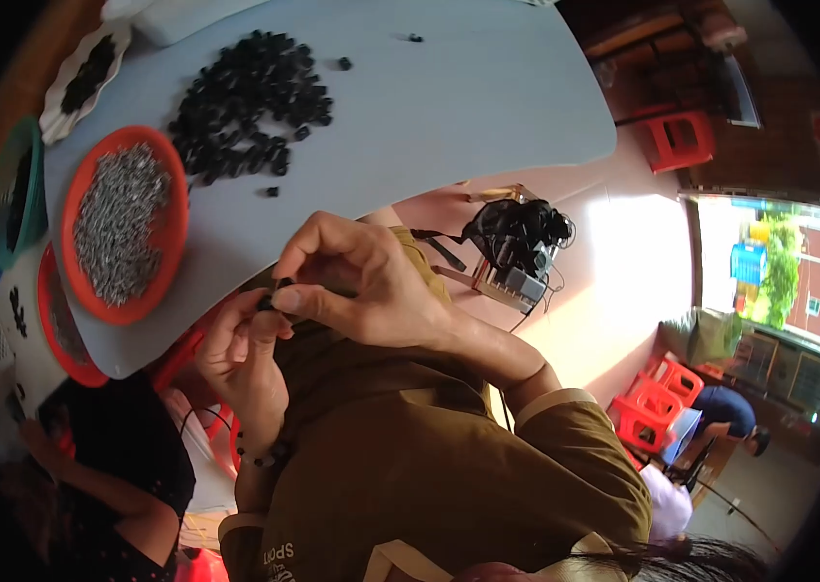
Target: The person picks up small metal springs from a tray and black plastic components from the table, inserting the springs into the components by hand.
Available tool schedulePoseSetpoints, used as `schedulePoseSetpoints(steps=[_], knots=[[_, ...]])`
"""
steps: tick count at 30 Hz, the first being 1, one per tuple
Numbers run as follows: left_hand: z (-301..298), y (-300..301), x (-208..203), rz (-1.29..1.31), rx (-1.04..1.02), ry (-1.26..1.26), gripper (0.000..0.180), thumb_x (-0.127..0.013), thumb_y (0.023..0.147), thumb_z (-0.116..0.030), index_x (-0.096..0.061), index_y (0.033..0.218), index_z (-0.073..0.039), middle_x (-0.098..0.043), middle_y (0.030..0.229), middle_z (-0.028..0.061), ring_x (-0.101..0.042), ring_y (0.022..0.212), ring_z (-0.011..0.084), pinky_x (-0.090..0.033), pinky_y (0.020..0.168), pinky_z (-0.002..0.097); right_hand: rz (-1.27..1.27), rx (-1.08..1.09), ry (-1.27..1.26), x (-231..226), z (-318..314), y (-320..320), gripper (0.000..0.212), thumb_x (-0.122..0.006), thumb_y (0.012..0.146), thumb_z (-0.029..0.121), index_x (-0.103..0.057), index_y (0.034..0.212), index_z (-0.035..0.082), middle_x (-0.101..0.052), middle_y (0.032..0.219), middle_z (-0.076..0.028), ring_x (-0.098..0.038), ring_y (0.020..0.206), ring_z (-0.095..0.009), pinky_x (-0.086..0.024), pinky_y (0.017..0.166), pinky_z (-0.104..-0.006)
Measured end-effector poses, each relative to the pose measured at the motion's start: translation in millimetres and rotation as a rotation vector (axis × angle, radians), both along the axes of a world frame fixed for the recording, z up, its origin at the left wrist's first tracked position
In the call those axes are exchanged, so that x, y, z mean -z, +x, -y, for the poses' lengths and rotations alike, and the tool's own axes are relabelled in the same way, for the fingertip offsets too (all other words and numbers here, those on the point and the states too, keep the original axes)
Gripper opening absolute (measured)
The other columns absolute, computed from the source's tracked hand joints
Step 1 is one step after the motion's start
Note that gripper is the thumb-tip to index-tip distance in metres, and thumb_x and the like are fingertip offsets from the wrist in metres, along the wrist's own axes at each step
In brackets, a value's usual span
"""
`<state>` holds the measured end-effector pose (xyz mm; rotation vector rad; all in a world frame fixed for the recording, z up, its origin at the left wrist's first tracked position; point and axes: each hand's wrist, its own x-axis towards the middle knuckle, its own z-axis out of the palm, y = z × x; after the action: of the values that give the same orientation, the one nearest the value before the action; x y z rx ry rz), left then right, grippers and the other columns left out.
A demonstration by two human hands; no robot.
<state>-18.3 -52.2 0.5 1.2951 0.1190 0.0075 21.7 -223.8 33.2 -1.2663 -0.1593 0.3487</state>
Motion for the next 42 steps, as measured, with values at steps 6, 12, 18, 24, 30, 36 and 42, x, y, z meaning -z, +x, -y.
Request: schedulePoseSetpoints(steps=[6, 12, 18, 24, 30, 36, 42], knots=[[23, 10, 1, -0.018, 0.001, 0.008, 0.021, -0.067, 0.089, -0.008, -0.065, 0.106, 0.005, -0.068, 0.089, 0.0074, -0.054, 0.069, 0.0093, -0.044, 0.069, 0.0224, -0.010, 0.061, 0.236, 15, 17, -6, 0.015, -0.066, 0.091, 0.004, -0.056, 0.101, 0.001, -0.061, 0.092, -0.003, -0.059, 0.086, -0.007, -0.050, 0.077, -0.0231], [46, 17, -6, -0.033, 0.022, 0.007, 0.020, -0.064, 0.092, -0.006, -0.064, 0.108, 0.005, -0.067, 0.092, 0.0086, -0.058, 0.078, 0.0109, -0.046, 0.075, 0.0233, 0.039, 0.091, 0.188, 17, 36, -5, 0.015, -0.067, 0.090, 0.005, -0.060, 0.102, -0.001, -0.063, 0.094, -0.004, -0.060, 0.088, -0.008, -0.050, 0.080, -0.0235], [60, 26, -7, -0.050, 0.010, 0.022, 0.022, -0.062, 0.093, -0.007, -0.062, 0.111, 0.006, -0.066, 0.102, 0.0108, -0.063, 0.092, 0.0151, -0.049, 0.085, 0.0258, 0.025, 0.101, 0.287, 23, 51, -4, 0.017, -0.068, 0.089, 0.004, -0.061, 0.104, -0.002, -0.063, 0.096, -0.003, -0.059, 0.089, -0.008, -0.050, 0.082, -0.0231], [77, 33, -13, -0.041, 0.050, 0.049, 0.026, -0.063, 0.093, -0.009, -0.061, 0.113, 0.007, -0.066, 0.104, 0.0114, -0.063, 0.093, 0.0154, -0.050, 0.085, 0.0264, 0.080, 0.148, 0.276, 27, 68, -1, 0.013, -0.067, 0.090, 0.005, -0.062, 0.101, -0.001, -0.064, 0.094, -0.003, -0.059, 0.087, -0.008, -0.050, 0.080, -0.0232], [89, 35, -15, -0.058, 0.045, 0.095, 0.027, -0.064, 0.093, -0.010, -0.060, 0.113, 0.008, -0.066, 0.103, 0.0112, -0.063, 0.092, 0.0159, -0.050, 0.085, 0.0274, 0.132, 0.210, 0.267, 30, 80, 0, 0.011, -0.068, 0.090, 0.007, -0.063, 0.098, 0.000, -0.065, 0.092, -0.002, -0.059, 0.085, -0.007, -0.049, 0.078, -0.0231], [98, 38, -17, -0.064, 0.075, 0.121, 0.025, -0.063, 0.094, -0.011, -0.061, 0.112, 0.006, -0.066, 0.099, 0.0092, -0.062, 0.088, 0.0138, -0.049, 0.079, 0.0250, 0.038, 0.234, 0.384, 33, 83, -1, 0.014, -0.065, 0.091, 0.004, -0.060, 0.103, -0.001, -0.061, 0.092, -0.003, -0.058, 0.084, -0.007, -0.049, 0.077, -0.0225], [104, 39, -18, -0.063, 0.087, 0.139, 0.024, -0.063, 0.094, -0.013, -0.062, 0.111, 0.004, -0.066, 0.094, 0.0067, -0.058, 0.079, 0.0108, -0.044, 0.068, 0.0231, -0.021, 0.221, 0.466, 34, 86, 1, 0.015, -0.064, 0.092, 0.004, -0.057, 0.104, -0.002, -0.060, 0.090, -0.004, -0.059, 0.083, -0.008, -0.051, 0.075, -0.0229]])
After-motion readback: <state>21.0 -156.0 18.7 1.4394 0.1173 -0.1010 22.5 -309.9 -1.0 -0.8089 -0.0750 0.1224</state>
